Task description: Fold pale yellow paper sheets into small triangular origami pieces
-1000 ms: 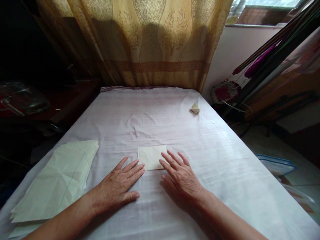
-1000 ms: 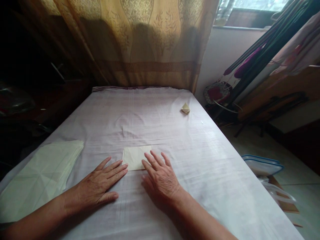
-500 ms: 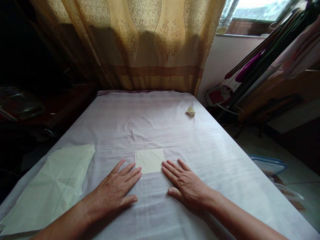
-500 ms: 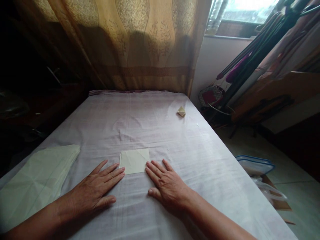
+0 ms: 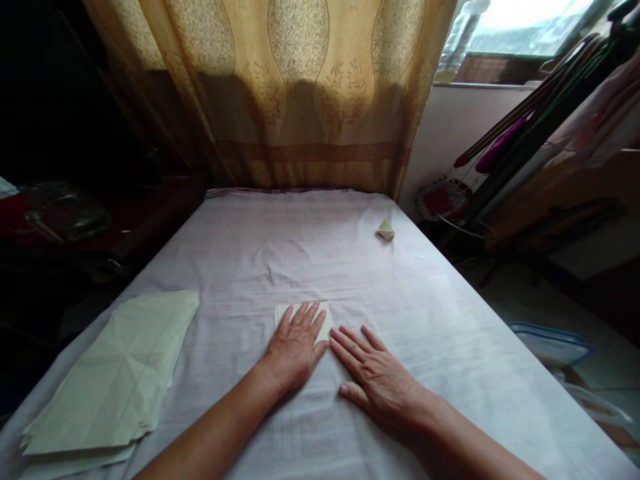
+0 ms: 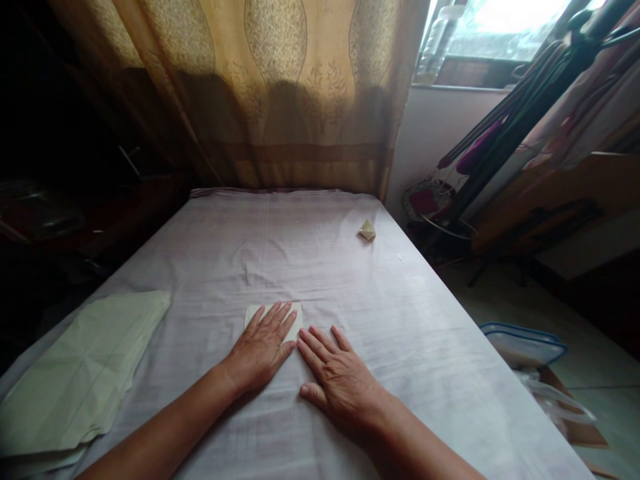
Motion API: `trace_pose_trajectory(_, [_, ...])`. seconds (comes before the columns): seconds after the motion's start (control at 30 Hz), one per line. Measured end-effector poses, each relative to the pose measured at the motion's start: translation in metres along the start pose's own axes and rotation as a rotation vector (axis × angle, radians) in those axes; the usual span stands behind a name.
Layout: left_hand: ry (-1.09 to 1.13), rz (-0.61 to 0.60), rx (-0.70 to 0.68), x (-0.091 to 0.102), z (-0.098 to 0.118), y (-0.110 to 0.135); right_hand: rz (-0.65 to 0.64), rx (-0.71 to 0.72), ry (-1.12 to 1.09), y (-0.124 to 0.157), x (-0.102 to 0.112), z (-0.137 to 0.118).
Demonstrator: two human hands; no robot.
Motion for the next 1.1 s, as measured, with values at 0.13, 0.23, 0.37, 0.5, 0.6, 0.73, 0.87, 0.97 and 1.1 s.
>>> trace_pose_trajectory(0.13, [-0.052,0.017,0.022,-0.004,-0.022,0.024,-0.001,-0.01,-0.024,0.002,0.003,-0.001])
trace_pose_trajectory(0.23, [-0.086,0.112,0.06,-0.01,-0.036,0.036,0.0,-0.023,-0.025,0.0,0.007,-0.006])
trace_pose_trajectory(0.37, [-0.108,0.206,0.039,-0.017,-0.041,0.038,0.072,-0.15,0.021,-0.012,0.011,-0.004])
trace_pose_trajectory(0.5, [-0.133,0.247,0.025,-0.017,-0.041,0.038,0.205,-0.199,0.088,-0.022,0.016,0.028])
trace_pose_trajectory(0.6, [-0.152,0.263,0.015,-0.016,-0.041,0.039,0.376,-0.428,0.14,-0.016,0.031,0.074])
trace_pose_trajectory(0.73, [-0.166,0.29,0.005,-0.016,-0.041,0.039,0.538,-0.757,0.109,-0.003,0.061,0.139])
trace_pose_trajectory(0.87, [-0.172,0.314,-0.002,-0.016,-0.04,0.04,0.624,-1.039,0.072,-0.004,0.087,0.186])
trace_pose_trajectory(0.97, [-0.163,0.321,-0.002,-0.016,-0.04,0.04,0.625,-1.167,0.03,-0.014,0.097,0.206])
trace_pose_trajectory(1.1, [-0.138,0.3,0.011,-0.016,-0.041,0.041,0.603,-1.19,0.003,-0.028,0.1,0.214])
Point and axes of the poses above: each hand's wrist, its own y-axis away from the middle knuckle, its own x-axis out of the back of the hand, z = x × y, the point moved 2 cm from there along -y, towards the middle knuckle, and after that the axes turned 4 degrees about -z, right-handed, at the moved point
